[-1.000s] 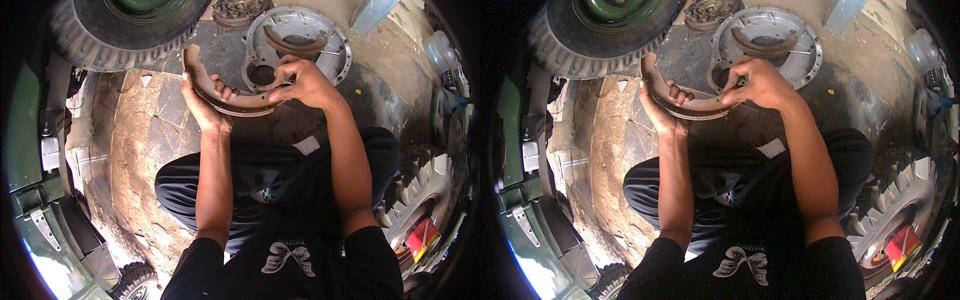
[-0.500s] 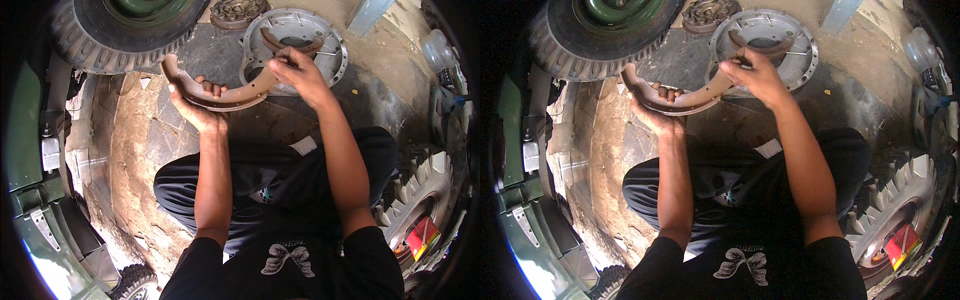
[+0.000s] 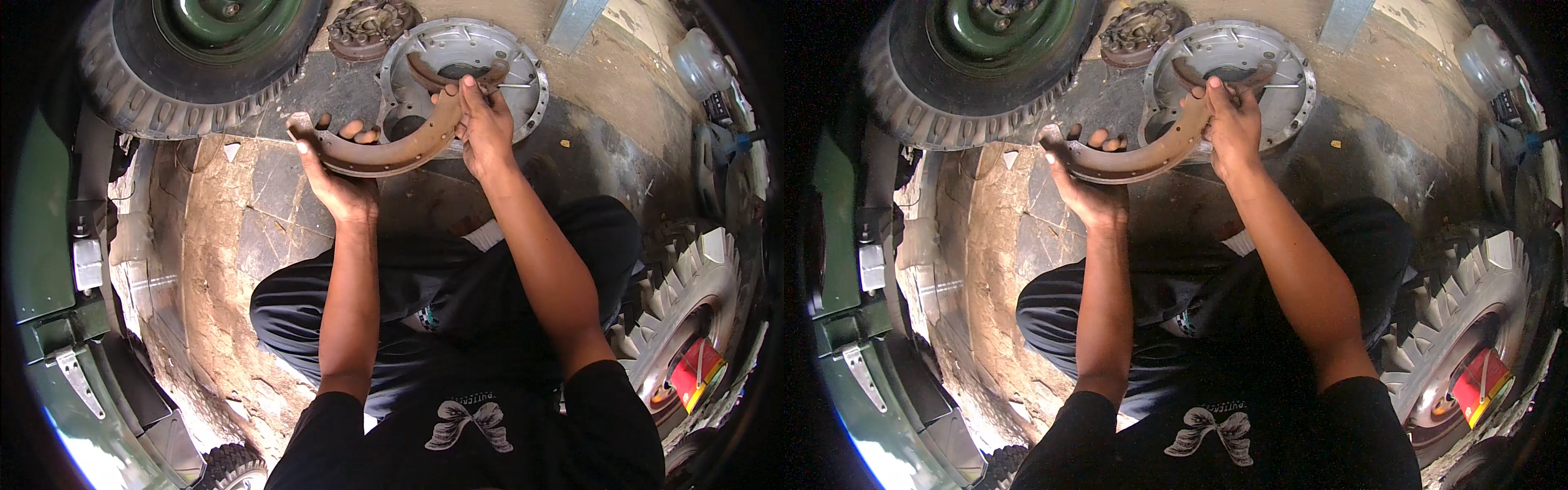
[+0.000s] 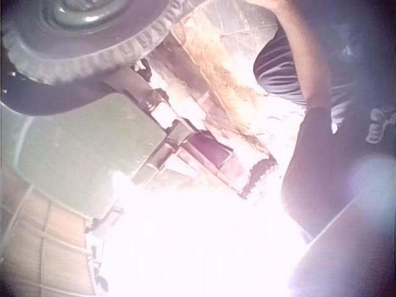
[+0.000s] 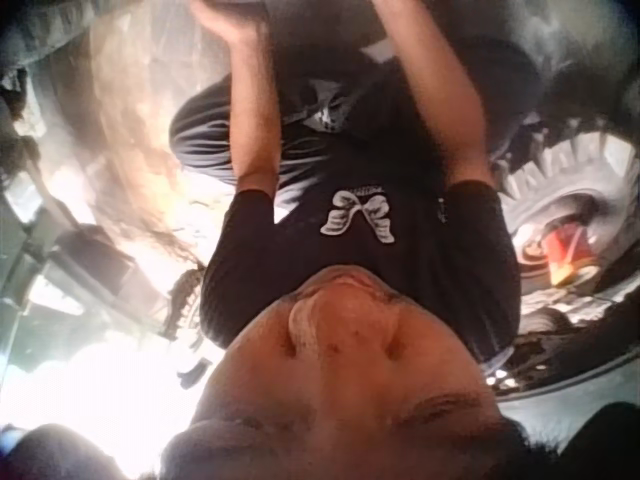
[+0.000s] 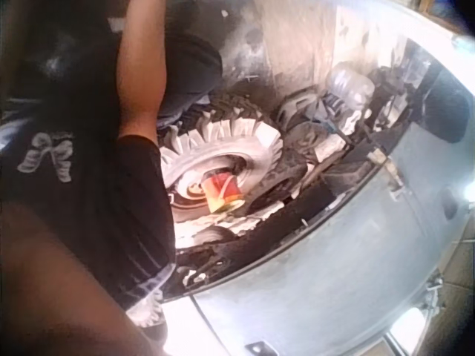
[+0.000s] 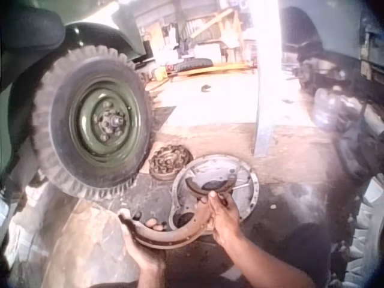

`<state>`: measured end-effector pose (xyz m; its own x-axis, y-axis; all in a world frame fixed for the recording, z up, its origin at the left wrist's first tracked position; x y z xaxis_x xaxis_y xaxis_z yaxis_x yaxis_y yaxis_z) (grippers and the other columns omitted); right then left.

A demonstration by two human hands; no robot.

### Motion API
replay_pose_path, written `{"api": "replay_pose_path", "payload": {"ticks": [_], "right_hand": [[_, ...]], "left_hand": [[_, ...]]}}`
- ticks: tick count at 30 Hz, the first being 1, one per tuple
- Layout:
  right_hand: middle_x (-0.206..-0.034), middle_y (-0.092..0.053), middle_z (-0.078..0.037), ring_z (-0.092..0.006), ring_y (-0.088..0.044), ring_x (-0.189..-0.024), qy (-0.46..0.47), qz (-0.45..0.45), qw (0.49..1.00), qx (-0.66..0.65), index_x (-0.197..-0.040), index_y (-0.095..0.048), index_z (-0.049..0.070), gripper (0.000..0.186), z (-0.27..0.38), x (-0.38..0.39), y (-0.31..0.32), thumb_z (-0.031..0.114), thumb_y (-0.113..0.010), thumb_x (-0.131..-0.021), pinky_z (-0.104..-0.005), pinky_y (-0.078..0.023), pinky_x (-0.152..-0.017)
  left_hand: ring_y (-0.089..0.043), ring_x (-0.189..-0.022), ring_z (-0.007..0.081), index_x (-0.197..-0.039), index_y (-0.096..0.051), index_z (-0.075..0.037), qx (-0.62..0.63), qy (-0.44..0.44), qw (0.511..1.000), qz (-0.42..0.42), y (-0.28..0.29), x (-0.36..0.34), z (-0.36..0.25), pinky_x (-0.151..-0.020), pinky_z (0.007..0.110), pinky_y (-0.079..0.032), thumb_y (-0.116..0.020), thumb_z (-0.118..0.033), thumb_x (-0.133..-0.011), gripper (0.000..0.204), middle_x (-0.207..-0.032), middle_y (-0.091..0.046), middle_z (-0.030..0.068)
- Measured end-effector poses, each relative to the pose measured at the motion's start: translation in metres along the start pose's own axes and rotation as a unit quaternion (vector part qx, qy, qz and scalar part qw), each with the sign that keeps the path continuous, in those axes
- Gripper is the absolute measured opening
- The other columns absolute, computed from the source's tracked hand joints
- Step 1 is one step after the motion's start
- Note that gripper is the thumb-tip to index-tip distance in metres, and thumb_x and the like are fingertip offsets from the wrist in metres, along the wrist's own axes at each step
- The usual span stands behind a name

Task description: The person sits on the floor and uses a small metal tool to scrape and clean the surface of brake shoes. They handle the brake shoes and a brake drum, repeatedly scraping the friction material and inspecting the parts.

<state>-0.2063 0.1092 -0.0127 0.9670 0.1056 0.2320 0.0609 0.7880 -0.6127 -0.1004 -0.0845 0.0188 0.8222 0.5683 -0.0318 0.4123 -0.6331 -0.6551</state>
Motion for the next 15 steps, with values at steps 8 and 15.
{"api": "replay_pose_path", "payload": {"ticks": [8,15], "right_hand": [[-0.102,-0.075,-0.009,-0.0221,-0.077,-0.088,0.047,-0.031,0.998,0.028,-0.118,-0.051,0.008,0.036,0.002,0.006,-0.014,0.034,-0.070,-0.102,-0.0265,-0.047,-0.057],[-0.102,-0.075,-0.008,-0.0204,-0.077,-0.086,0.050,-0.032,0.998,0.025,-0.115,-0.050,0.010,0.034,0.006,0.012,-0.014,0.036,-0.070,-0.103,-0.0235,-0.040,-0.050]], "left_hand": [[-0.061,-0.083,0.0292,-0.104,-0.061,-0.004,0.142,0.071,0.985,-0.074,0.017,0.003,0.006,-0.098,0.052,-0.049,-0.054,-0.067,-0.097,0.064,-0.091,-0.064,0.0121],[-0.063,-0.083,0.0286,-0.108,-0.064,-0.003,0.185,0.080,0.979,-0.026,0.018,0.000,0.004,-0.099,0.050,-0.049,-0.061,-0.069,-0.092,0.068,-0.092,-0.068,0.0130]]}}
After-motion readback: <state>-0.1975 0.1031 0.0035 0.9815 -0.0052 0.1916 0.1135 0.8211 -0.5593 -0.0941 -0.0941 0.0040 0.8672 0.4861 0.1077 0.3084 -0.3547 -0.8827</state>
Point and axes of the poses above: each hand's wrist, its own x-axis away from the middle knuckle, its own y-axis out of the back of the hand, z = x × y, the point moved 5 cm from there along -x, towards the middle knuckle
